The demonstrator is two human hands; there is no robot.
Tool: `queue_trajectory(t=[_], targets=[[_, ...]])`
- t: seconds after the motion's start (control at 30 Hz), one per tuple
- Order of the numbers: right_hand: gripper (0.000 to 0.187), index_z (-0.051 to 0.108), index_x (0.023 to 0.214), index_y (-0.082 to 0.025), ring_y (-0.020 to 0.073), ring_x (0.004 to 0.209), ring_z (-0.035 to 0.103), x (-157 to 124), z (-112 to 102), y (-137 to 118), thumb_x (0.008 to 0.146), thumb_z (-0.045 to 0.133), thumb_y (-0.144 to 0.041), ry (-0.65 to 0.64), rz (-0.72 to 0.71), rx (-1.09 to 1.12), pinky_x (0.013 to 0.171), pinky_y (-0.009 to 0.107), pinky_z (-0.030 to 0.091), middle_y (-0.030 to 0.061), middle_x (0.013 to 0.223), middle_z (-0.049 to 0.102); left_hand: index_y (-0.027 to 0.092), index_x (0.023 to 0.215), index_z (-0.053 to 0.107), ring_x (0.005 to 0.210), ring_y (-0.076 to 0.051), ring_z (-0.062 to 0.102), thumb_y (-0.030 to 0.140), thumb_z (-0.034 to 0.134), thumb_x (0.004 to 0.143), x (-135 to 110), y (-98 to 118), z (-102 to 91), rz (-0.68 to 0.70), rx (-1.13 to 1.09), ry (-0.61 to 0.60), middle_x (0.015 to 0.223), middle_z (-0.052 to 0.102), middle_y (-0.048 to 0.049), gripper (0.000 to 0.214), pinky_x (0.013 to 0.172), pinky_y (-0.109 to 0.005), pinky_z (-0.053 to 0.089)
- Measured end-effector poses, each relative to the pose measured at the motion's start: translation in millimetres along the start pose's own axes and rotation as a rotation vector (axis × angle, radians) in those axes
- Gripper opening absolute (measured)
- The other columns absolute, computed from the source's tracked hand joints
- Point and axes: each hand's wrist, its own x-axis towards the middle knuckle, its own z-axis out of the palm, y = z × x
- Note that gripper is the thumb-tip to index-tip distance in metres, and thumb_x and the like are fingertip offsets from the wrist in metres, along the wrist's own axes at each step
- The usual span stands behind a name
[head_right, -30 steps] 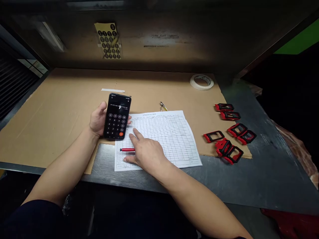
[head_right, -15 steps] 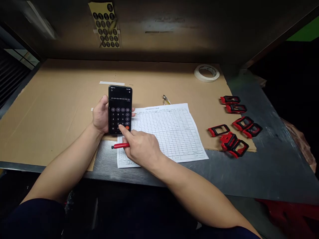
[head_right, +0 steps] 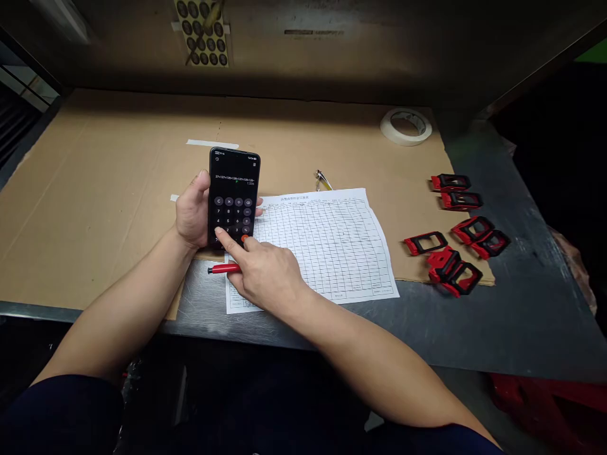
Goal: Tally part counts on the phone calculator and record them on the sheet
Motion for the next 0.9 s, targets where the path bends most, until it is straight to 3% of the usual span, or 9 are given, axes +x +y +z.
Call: queue_trajectory(t=[0.2,0.33,0.57,0.73,0.9], targets=[[0.066,0.044,0.165,-0.034,0.0232,0.088,0.071,-4.9,-0.8,4.1,0.1,0.054,-0.041,0.022,0.076,-0.053,0.059,0.033,0.039,0.0048,0.102,0.076,0.015,0.122,0.071,0.09,-0.03,0.08,0.076,0.033,0.101,0.8,3.0,-1.3,0.004,-0.018,0.004,0.1,0.08,-0.0128,0.076,0.085,-0.044,0.064],[0.065,0.046,0.164,-0.035,0.0235,0.09,0.071,-3.7,-1.0,5.9,0.099,0.055,-0.041,0.011,0.097,-0.052,0.059,0.034,0.038,0.0037,0.101,0.076,0.015,0.126,0.07,0.097,-0.032,0.08,0.075,0.036,0.1,2.3,1.2,0.9,0.043,-0.028,0.038,0.1,0.08,-0.0125,0.074,0.094,-0.049,0.062],[0.074,0.032,0.169,-0.039,0.0232,0.092,0.071,3.1,-0.8,1.9,0.099,0.056,-0.043,0.051,0.108,-0.014,0.061,0.033,0.039,0.0025,0.107,0.075,0.013,0.124,0.072,0.101,-0.034,0.079,0.076,0.04,0.099,0.6,0.7,-1.0,0.001,0.001,0.003,0.1,0.08,-0.0146,0.075,0.097,-0.049,0.061],[0.064,0.046,0.163,-0.037,0.0223,0.089,0.071,0.1,0.2,1.8,0.101,0.057,-0.046,0.079,0.062,-0.016,0.06,0.032,0.035,0.0038,0.102,0.075,0.012,0.119,0.073,0.091,-0.03,0.08,0.079,0.035,0.1,-0.6,3.7,0.0,-0.018,-0.011,-0.007,0.1,0.08,-0.0148,0.079,0.087,-0.044,0.065],[0.057,0.058,0.155,-0.036,0.0208,0.083,0.068,-5.3,3.1,3.9,0.099,0.063,-0.048,0.108,0.017,-0.012,0.058,0.033,0.03,0.0033,0.096,0.075,0.013,0.12,0.072,0.094,-0.031,0.081,0.079,0.038,0.098,1.0,3.2,3.1,0.036,-0.057,0.051,0.103,0.08,-0.0153,0.078,0.088,-0.045,0.065]])
